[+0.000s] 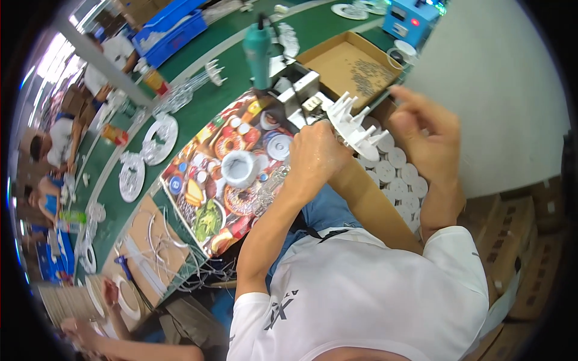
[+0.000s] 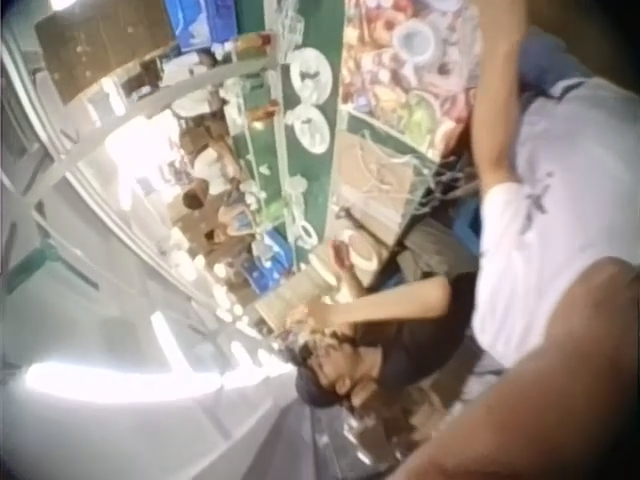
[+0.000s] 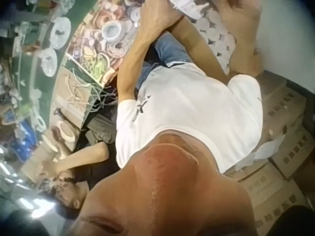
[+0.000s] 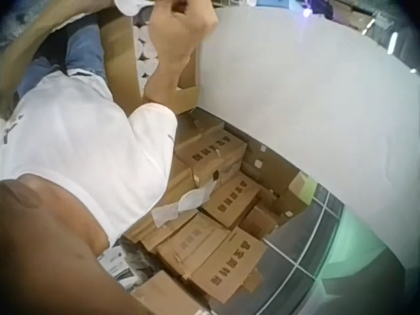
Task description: Assembling circular plastic components using an electric screwdriver to fasten screws.
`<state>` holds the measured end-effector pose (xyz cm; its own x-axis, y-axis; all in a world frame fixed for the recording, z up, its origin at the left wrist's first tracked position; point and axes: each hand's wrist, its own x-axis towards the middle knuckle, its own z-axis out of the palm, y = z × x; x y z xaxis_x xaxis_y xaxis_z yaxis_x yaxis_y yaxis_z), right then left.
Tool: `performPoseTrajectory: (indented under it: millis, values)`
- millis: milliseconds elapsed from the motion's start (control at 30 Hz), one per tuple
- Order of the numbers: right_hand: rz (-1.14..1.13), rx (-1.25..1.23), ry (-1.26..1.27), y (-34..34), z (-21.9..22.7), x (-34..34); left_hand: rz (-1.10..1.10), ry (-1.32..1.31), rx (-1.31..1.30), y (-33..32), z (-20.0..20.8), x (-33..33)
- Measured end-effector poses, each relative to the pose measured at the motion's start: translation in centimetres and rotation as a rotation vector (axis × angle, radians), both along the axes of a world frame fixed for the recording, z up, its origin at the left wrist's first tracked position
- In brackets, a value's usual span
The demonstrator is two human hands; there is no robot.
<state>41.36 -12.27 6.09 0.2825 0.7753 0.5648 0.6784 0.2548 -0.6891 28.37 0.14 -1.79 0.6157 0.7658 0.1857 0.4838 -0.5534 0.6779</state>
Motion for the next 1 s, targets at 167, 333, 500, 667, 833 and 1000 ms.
performPoseTrajectory:
  millis: [167,333,500,667,833,1000]
  values:
    - [-0.025,0.286,0.25,7.8,0.8,2.4,-0.043,-0.187,0.12,0.3,1.2,-6.2]
    - [0.229,0.346,-0.144,18.6,-1.9,3.2,0.041,-0.454,0.191,3.0,0.4,-16.3]
    - [0.738,-0.004,0.247,24.9,-4.5,-1.0,0.203,-0.404,0.052,8.4,2.4,-24.3]
    - [0.633,0.088,0.287,25.7,-5.2,-3.8,0.125,-0.501,0.333,8.9,5.8,-20.3]
    - [0.631,0.117,0.339,22.0,-4.6,-3.0,0.014,-0.756,0.113,11.6,2.3,-17.8]
    - [0.77,0.22,0.657,21.2,-5.6,-0.8,0.203,-0.495,0.391,13.9,-2.9,-17.1]
